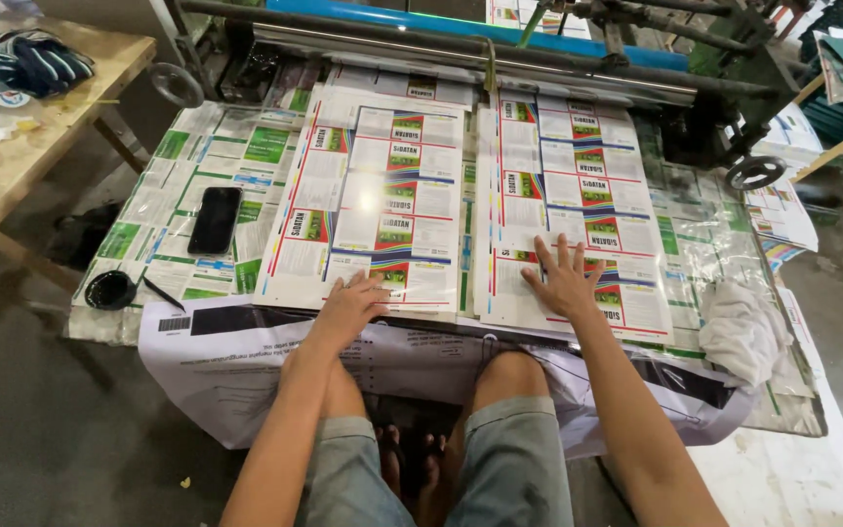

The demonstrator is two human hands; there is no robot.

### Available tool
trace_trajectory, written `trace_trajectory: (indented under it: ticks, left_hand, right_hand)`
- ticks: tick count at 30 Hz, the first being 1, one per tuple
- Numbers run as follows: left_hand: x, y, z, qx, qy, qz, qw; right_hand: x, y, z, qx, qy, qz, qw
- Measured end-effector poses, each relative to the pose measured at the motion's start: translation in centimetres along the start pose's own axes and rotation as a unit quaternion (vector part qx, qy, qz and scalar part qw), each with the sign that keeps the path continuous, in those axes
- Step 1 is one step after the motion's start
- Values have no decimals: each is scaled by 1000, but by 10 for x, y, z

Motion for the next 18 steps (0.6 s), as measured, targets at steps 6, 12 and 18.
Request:
trace_trajectory:
  ticks: [6, 12, 18]
  left_hand:
    - [-2, 2, 0, 50, -29, 94, 994]
    - [23, 16, -3, 121, -110, 60, 985]
    - [23, 17, -2, 141, -115, 47, 982]
  right_hand:
    - [-1, 6, -28, -8, -4, 8, 1000]
    - [3, 0, -57, -1, -1, 16, 1000]
    - [-17, -4, 25, 14, 72, 25, 997]
Point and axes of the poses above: each hand's wrist, its own z-axis away from the middle knuckle, its own y-axis out of the back of the hand, x = y × z, the point moved 4 cm from there along -z, towards the middle knuckle, and after that the axes turned 2 degrees about -x, right-handed, at the moved point
